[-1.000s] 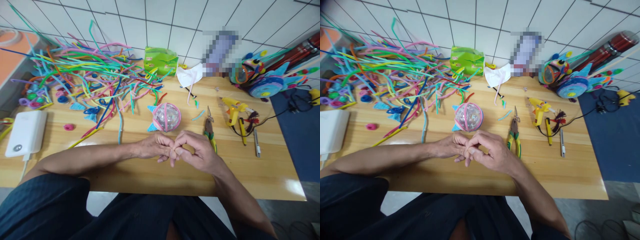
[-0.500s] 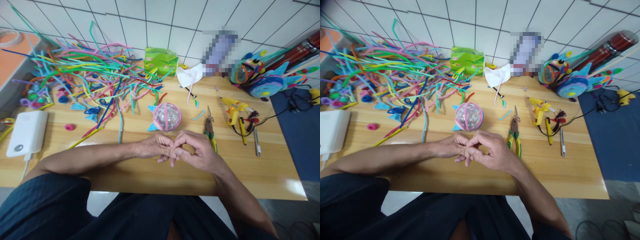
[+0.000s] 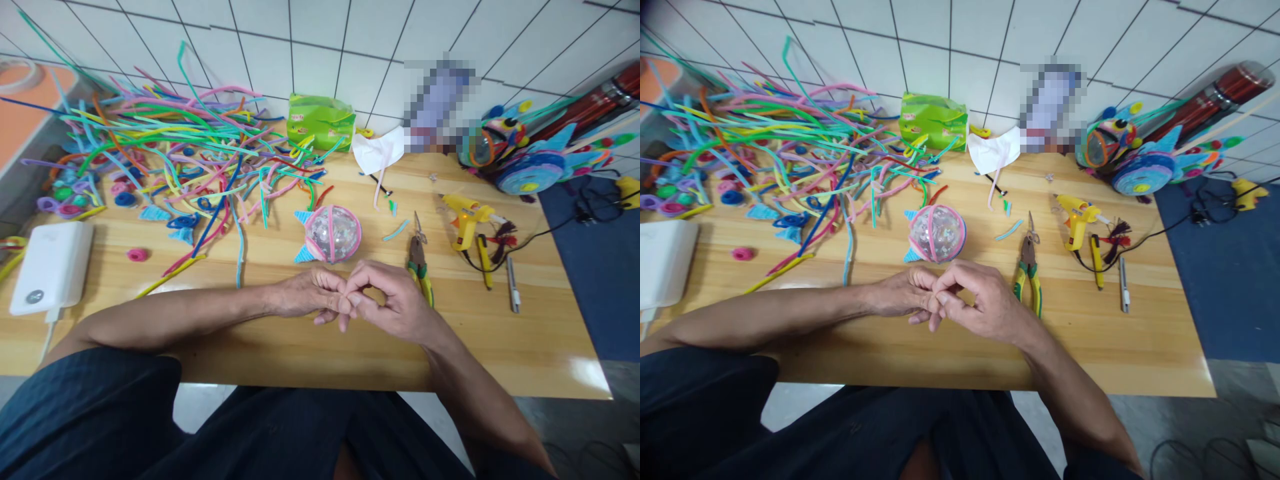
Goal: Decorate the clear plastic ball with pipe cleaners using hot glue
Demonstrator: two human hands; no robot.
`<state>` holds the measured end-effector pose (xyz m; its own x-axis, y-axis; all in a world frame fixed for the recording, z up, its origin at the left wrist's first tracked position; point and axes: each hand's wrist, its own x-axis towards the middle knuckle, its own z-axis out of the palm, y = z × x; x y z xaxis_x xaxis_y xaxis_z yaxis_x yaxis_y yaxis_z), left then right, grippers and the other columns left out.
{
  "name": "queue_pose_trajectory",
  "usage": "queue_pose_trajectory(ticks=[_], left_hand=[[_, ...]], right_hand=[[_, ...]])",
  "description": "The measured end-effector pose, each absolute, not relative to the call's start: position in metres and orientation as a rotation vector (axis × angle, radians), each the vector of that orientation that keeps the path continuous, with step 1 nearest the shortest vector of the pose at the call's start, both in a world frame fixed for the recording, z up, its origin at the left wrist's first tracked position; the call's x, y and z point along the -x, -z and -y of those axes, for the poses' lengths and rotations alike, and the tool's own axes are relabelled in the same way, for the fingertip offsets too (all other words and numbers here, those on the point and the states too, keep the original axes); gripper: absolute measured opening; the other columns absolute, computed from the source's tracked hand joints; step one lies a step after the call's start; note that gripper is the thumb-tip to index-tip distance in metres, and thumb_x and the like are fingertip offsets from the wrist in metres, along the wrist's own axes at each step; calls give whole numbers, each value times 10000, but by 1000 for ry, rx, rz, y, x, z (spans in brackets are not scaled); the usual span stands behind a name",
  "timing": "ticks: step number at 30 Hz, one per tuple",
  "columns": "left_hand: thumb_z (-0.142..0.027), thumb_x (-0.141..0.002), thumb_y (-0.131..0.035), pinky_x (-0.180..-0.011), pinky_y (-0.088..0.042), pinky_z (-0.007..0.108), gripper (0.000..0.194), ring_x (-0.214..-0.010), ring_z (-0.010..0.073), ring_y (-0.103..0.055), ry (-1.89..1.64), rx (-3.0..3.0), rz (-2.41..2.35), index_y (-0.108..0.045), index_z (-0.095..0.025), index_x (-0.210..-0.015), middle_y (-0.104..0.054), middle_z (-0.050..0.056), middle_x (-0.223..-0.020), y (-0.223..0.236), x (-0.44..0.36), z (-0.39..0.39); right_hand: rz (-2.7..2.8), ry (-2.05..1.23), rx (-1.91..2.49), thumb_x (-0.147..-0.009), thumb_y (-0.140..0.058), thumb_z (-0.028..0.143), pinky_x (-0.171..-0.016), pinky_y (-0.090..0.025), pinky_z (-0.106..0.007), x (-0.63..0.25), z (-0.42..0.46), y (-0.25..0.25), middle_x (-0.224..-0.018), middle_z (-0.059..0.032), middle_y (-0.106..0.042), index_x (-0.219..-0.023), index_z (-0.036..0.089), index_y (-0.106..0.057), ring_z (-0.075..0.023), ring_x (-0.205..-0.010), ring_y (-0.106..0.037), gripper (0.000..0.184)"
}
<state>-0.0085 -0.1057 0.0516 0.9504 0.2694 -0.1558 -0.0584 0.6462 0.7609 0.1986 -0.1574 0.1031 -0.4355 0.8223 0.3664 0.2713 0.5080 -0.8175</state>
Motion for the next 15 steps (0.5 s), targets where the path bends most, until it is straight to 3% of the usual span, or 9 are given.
queue_pose_trajectory(ticks=[15], left_hand=[[-610, -809, -970, -420, -391, 148, 540, -455, 50, -559, -168, -693, -268, -762, -113, -857, -752, 24, -650, -51, 6, 109]], right_hand=[[1975, -751, 940, -993, -641, 88, -657, -547, -216, -197, 158, -106, -773, 36, -765, -959, 215, -694, -99, -684, -706, 142]])
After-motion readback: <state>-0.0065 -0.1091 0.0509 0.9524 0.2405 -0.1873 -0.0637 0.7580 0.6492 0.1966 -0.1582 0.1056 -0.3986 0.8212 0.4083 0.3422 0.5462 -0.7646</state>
